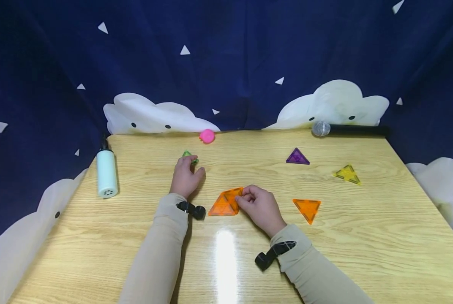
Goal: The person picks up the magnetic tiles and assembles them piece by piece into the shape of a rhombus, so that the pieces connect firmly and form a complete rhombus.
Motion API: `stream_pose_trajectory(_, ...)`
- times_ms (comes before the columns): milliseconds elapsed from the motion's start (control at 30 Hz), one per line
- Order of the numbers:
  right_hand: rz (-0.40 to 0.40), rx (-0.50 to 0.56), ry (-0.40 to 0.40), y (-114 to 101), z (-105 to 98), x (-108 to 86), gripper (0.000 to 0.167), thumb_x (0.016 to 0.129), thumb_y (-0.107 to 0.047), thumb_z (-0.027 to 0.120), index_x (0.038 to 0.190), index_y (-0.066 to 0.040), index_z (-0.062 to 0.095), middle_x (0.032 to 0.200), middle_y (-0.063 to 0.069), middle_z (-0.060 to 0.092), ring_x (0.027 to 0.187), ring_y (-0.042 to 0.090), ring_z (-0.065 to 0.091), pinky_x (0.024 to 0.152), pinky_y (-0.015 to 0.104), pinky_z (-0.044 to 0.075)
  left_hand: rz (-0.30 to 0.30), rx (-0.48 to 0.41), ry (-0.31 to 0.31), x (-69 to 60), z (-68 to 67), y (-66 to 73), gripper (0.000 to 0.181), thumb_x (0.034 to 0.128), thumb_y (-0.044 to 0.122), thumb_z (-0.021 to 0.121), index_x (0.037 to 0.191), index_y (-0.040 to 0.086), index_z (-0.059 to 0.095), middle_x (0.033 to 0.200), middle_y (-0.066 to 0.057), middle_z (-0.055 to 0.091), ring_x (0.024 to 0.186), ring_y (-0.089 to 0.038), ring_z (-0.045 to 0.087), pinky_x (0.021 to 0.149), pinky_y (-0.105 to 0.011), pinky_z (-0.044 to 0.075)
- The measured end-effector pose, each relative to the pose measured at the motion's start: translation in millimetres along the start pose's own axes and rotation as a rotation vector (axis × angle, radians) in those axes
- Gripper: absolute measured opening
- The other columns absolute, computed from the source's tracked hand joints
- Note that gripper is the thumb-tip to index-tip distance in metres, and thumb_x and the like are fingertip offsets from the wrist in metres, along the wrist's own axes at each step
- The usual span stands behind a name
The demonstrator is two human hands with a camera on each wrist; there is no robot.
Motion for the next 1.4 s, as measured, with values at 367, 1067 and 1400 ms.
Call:
stream_pose_trajectory(367, 0.002, -0.005, -0.004, 0, 0, 0.0, 0.014, 0.091, -0.025, 0.074, 0.092, -0.013, 0.069, 0.074, -0.008, 0.066, 0.066, 0.014, 0.057, 0.067, 0.031, 0.048, -0.088, 0.089, -0.006, 1.2, -1.6, 0.2, 0.053, 0.0971, 0.023, 0.058, 0.145, 0.0, 0.048, 0.13, -0.02, 0.047, 0.115, -0.033, 0.051, 0.102, -0.044, 0.042)
stream_pose_trajectory(1067, 0.032, -0.014, -0.02, 1, 1, 0.0, 0.014, 0.091, -0.027, 0.074, 0.093, -0.014, 0.069, 0.074, -0.007, 0.065, 0.065, 0.014, 0.056, 0.067, 0.03, 0.047, -0.143, 0.077, -0.004, -9.0, -9.1, 0.3, 0.041, 0.0969, 0.022, 0.067, 0.136, 0.01, 0.061, 0.139, -0.023, 0.04, 0.122, -0.038, 0.053, 0.104, -0.048, 0.042)
stream_pose_trajectory(1400, 0.028, -0.007, -0.011, 1, 1, 1.1, 0.012, 0.091, -0.025, 0.074, 0.092, -0.014, 0.069, 0.074, -0.007, 0.065, 0.066, 0.014, 0.056, 0.066, 0.03, 0.047, -0.158, 0.182, -0.101, -4.8, -17.7, 4.9, 0.058, 0.0903, 0.033, 0.076, 0.137, 0.005, 0.057, 0.129, -0.019, 0.057, 0.113, -0.033, 0.054, 0.1, -0.046, 0.043)
Point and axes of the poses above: each hand's wrist, its own x-axis towards the middle knuckle, its own z-axis out of the palm, y = z × x, the point moved 2 cm from there along x, towards the middle knuckle
